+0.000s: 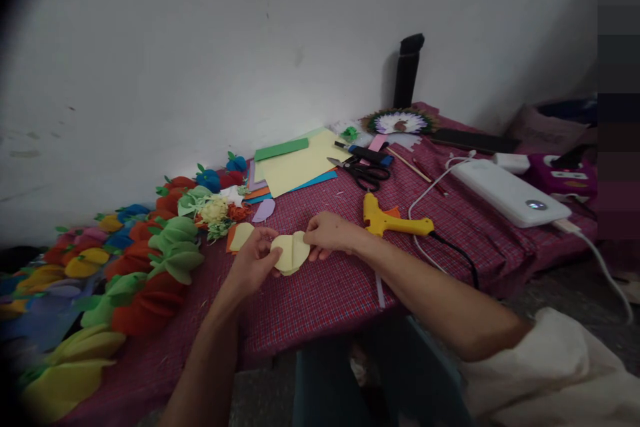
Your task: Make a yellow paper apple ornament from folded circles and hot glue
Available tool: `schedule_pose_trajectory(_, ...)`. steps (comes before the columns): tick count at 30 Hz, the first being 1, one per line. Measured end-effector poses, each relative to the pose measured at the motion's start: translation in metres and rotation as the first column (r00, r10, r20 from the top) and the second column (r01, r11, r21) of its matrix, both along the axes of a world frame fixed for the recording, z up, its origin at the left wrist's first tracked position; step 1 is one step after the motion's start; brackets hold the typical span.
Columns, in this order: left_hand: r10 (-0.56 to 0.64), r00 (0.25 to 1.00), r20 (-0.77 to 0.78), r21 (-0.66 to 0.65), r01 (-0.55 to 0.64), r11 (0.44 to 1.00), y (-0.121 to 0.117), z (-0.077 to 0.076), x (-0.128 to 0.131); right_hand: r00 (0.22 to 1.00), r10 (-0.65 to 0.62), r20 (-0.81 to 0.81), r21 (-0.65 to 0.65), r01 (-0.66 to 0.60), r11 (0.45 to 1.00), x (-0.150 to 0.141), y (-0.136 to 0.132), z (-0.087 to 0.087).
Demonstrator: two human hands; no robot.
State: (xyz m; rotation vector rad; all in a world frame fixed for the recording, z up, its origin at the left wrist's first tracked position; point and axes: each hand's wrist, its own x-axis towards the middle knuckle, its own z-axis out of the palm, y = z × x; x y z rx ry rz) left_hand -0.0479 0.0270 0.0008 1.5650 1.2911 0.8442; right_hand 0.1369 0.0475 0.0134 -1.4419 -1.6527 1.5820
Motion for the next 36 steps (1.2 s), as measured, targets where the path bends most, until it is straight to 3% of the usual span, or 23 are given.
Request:
schedule_pose_trajectory(3,0.056,0.995,-0.08,0.079,-0.05,0.996,0.002,-0.002,-0.001,1.0,-0.019,0.024,0.043,0.018,0.999,-0.001,0.002,-0.006)
schedule_pose_trajectory(14,-0.005,0.984,-0.181,0.159,0.034,0.987,-0.003,-0.006,0.002,0.985,-0.087,-0.151,0.137,0.108,0.985,-0.011,0.005,-0.02)
schedule_pose_trajectory(22,0.013,0.969,-0.246,0.206,0.039,0.978,-0.006,-0.001,0.005,1.0,-0.024,0.017,0.241,0.019,0.97,-0.008,0.005,-0.022)
schedule_pose_trajectory(29,0.036,0.963,-0.268,0.231,0.028,0.972,-0.003,-0.007,0.002,0.988,0.002,0.157,0.304,-0.051,0.951,-0.003,0.006,-0.023)
schedule_pose_trajectory(36,-0.004,0.995,-0.099,0.138,0.018,0.99,-0.006,0.005,0.009,0.966,0.006,0.26,0.39,-0.11,0.914,0.001,0.008,-0.019)
